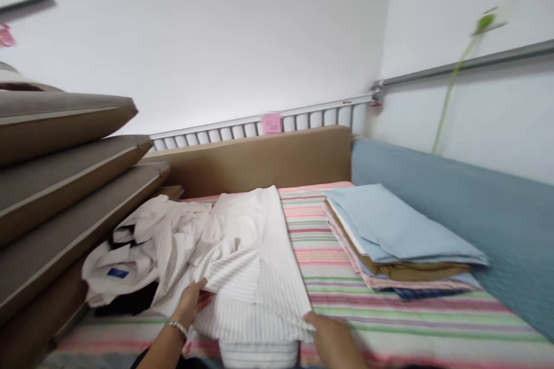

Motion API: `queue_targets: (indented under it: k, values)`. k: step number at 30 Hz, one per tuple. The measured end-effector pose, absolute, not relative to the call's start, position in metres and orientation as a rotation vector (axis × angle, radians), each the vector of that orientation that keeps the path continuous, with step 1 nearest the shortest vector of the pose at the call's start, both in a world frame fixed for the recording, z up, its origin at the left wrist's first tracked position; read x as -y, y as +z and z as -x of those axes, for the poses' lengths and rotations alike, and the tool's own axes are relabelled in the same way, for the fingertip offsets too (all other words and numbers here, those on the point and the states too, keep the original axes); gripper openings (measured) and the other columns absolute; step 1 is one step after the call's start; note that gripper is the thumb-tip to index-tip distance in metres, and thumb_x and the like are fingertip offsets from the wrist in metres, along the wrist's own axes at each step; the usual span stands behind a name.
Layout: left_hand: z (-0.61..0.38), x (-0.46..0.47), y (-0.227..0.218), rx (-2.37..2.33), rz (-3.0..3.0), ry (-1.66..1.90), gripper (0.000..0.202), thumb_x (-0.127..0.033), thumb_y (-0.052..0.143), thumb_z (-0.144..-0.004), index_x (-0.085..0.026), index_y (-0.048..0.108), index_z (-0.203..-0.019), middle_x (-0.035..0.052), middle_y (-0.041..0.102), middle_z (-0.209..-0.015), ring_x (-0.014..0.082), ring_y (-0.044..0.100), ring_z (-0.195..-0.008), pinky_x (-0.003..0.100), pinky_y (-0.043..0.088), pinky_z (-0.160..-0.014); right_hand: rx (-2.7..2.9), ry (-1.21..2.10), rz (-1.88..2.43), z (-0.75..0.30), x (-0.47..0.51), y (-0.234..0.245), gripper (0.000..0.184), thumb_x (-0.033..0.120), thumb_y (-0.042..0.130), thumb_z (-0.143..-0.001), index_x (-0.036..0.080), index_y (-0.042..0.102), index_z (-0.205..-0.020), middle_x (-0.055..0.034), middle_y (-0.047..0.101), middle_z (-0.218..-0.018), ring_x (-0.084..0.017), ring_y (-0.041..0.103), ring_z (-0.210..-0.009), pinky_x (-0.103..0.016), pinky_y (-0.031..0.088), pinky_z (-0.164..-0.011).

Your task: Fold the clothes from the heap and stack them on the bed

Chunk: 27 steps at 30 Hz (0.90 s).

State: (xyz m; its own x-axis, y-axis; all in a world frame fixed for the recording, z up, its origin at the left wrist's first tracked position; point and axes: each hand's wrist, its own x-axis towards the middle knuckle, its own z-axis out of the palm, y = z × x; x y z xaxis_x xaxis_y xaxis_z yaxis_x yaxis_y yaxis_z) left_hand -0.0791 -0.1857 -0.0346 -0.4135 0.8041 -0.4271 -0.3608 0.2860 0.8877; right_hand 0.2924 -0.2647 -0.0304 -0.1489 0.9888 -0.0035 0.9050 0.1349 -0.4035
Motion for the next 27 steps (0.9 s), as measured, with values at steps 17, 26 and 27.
queue_targets:
  k: [17, 26, 27]
  values:
    - [0.093, 0.181, -0.004, -1.536, -0.467, 1.217, 0.034, -0.039, 0.060, -0.078, -0.008, 0.058, -0.092, 0.0136, 0.067, -0.084, 0.0193, 0.065, -0.067, 0.032, 0.052, -0.064, 1.588, 1.635, 1.369, -0.244, 0.177, -0.043, 0.027, 0.028, 0.046, -0.076, 0.015, 0.060, -0.095, -0.0015, 0.061, -0.070, -0.010, 0.057, -0.054, -0.020, 0.041, -0.047]
    - [0.023, 0.107, 0.024, -1.706, -1.003, 1.332, 0.036, -0.023, 0.053, -0.080, -0.023, 0.046, -0.115, -0.0027, 0.062, -0.082, 0.0092, 0.056, -0.066, 0.019, 0.042, -0.061, 1.508, 1.733, 1.276, -0.245, 0.176, -0.038, 0.020, 0.017, 0.047, -0.074, 0.013, 0.060, -0.089, 0.0012, 0.058, -0.062, -0.009, 0.057, -0.050, -0.018, 0.041, -0.044]
    - [0.007, 0.097, 0.024, -1.697, -1.088, 1.271, 0.038, -0.022, 0.058, -0.076, -0.022, 0.049, -0.113, -0.0039, 0.061, -0.077, 0.0090, 0.054, -0.062, 0.019, 0.040, -0.058, 1.519, 1.731, 1.262, -0.245, 0.176, -0.038, 0.022, 0.016, 0.046, -0.074, 0.013, 0.060, -0.090, 0.0016, 0.057, -0.061, -0.009, 0.058, -0.050, -0.018, 0.041, -0.044]
